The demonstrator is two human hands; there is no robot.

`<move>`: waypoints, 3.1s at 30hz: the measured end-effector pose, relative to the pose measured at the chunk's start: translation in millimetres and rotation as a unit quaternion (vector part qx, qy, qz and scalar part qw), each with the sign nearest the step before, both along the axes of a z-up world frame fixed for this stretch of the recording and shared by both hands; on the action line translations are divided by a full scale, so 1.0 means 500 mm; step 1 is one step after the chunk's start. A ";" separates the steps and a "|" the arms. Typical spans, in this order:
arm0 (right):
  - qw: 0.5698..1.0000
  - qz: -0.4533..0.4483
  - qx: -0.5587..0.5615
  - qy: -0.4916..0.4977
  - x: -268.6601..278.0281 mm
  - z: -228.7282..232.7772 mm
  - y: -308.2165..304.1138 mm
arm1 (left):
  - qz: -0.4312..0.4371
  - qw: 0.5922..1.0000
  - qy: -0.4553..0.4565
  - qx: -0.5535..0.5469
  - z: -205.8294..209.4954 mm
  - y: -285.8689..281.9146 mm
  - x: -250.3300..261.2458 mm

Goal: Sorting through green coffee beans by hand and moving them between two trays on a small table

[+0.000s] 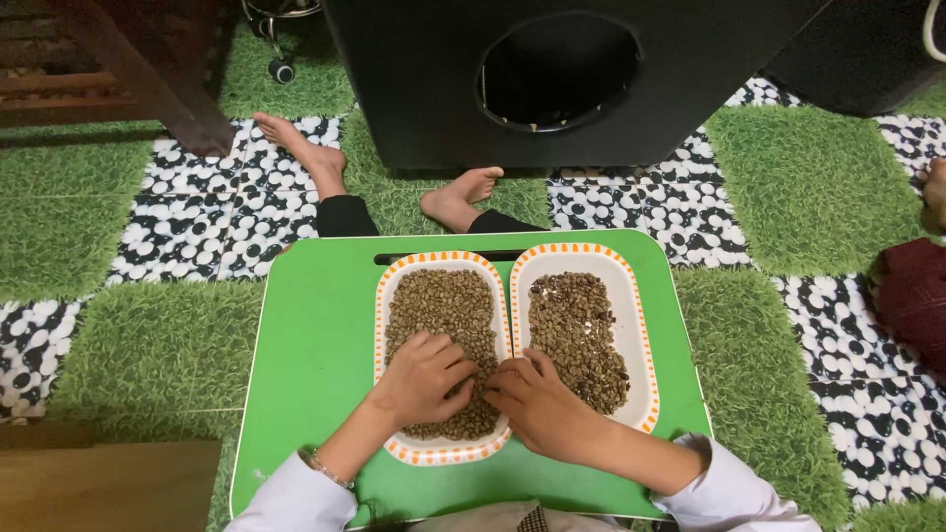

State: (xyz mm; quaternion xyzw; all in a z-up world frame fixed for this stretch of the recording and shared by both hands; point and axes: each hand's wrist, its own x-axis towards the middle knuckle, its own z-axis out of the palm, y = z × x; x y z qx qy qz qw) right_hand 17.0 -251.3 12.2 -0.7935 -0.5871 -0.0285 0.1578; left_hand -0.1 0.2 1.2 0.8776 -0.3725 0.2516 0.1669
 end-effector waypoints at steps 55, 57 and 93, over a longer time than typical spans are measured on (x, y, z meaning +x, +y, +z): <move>0.978 -0.134 0.116 -0.106 -0.045 0.007 0.031 | -0.102 0.986 0.128 0.009 0.001 -0.007 0.013; 0.980 -0.126 0.111 -0.109 -0.044 0.000 0.029 | -0.109 0.984 0.136 0.035 -0.008 0.000 0.013; 0.907 -0.053 0.200 0.366 -0.010 0.049 0.012 | -0.134 0.975 -0.171 -0.049 0.030 0.016 -0.017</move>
